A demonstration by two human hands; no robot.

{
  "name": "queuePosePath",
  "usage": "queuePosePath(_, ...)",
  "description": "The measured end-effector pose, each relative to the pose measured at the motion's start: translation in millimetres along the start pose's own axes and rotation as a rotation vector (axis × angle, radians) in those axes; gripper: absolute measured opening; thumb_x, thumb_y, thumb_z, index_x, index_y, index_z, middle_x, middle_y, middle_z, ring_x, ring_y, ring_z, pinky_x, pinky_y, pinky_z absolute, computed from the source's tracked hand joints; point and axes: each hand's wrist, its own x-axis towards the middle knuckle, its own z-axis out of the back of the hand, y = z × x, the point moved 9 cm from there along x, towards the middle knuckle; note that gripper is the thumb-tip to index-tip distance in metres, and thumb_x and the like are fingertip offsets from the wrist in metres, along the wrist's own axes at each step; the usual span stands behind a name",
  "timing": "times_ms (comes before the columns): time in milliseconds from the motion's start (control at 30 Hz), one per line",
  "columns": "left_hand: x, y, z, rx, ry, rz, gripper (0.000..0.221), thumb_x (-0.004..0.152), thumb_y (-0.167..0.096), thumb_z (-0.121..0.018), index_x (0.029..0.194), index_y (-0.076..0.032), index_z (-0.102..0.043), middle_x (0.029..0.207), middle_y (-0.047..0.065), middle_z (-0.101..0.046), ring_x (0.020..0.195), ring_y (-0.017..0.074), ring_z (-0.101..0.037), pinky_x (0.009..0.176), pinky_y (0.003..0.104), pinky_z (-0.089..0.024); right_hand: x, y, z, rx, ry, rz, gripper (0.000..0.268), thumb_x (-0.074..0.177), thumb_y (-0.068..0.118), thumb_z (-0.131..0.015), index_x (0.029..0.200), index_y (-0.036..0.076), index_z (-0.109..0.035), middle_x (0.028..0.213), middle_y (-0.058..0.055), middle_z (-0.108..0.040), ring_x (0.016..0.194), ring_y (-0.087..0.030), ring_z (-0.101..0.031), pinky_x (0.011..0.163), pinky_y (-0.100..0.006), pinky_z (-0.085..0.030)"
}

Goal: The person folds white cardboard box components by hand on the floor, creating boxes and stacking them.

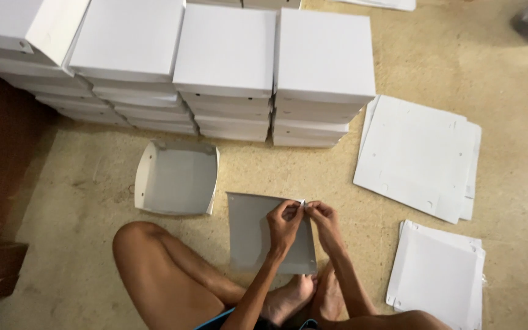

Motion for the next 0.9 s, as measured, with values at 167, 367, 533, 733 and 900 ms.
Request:
queuePosePath(167, -0.1, 10.9, -0.2, 0.012, -0.013, 0.037, 0.004, 0.084, -0.006, -0.07, 0.082, -0.003, -0.071, 0.069, 0.01, -0.07, 0.065, 0.0145, -0.07, 0.062, 0.025, -0.058, -11.3, 24.9, -15.2, -0.046, -0.062, -0.025, 0.006, 0.087, 0.006, -0.07, 0.083, 0.001, -0.068, 0.077, -0.006, -0.06, 0.08, -0.017, -0.059, 0.093, -0.037, -0.046)
queuePosePath(367, 3.0, -0.1, 2.3, 0.05, -0.028, 0.001, 0.004, 0.083, -0.004, -0.068, 0.08, -0.003, -0.07, 0.066, 0.011, -0.069, 0.061, 0.0143, -0.069, 0.058, 0.025, -0.057, -14.5, 46.6, -26.3, -0.086, -0.042, 0.018, 0.009, 0.086, 0.006, -0.069, 0.08, -0.001, -0.068, 0.073, -0.009, -0.06, 0.076, -0.019, -0.058, 0.088, -0.039, -0.049)
queuePosePath(533, 0.7, 2.7, 7.5, 0.031, -0.054, 0.026, 0.004, 0.083, -0.005, -0.068, 0.079, -0.004, -0.069, 0.063, 0.01, -0.068, 0.06, 0.012, -0.068, 0.058, 0.024, -0.057, -18.0, 47.9, -29.9, -0.069, -0.047, -0.002, 0.009, 0.086, 0.006, -0.069, 0.081, -0.002, -0.07, 0.072, -0.008, -0.062, 0.075, -0.017, -0.059, 0.088, -0.037, -0.05)
queuePosePath(733, 3.7, 14.0, -0.3, -0.035, 0.043, 0.091, 0.007, 0.085, -0.006, -0.067, 0.083, -0.001, -0.071, 0.066, 0.012, -0.068, 0.061, 0.0119, -0.065, 0.059, 0.027, -0.057, -16.4, 45.5, -24.7, -0.042, -0.033, 0.013, 0.009, 0.085, 0.004, -0.07, 0.078, -0.002, -0.071, 0.069, -0.01, -0.061, 0.073, -0.018, -0.057, 0.084, -0.037, -0.05)
queuePosePath(900, 5.1, 25.8, -11.7, -0.083, 0.086, 0.124, 0.009, 0.086, -0.007, -0.068, 0.088, 0.002, -0.071, 0.072, 0.013, -0.068, 0.068, 0.016, -0.067, 0.068, 0.031, -0.058, -13.0, 22.9, -8.2, 0.005, -0.098, -0.009, 0.009, 0.087, 0.008, -0.068, 0.081, 0.002, -0.068, 0.073, -0.007, -0.06, 0.079, -0.018, -0.06, 0.088, -0.036, -0.046)
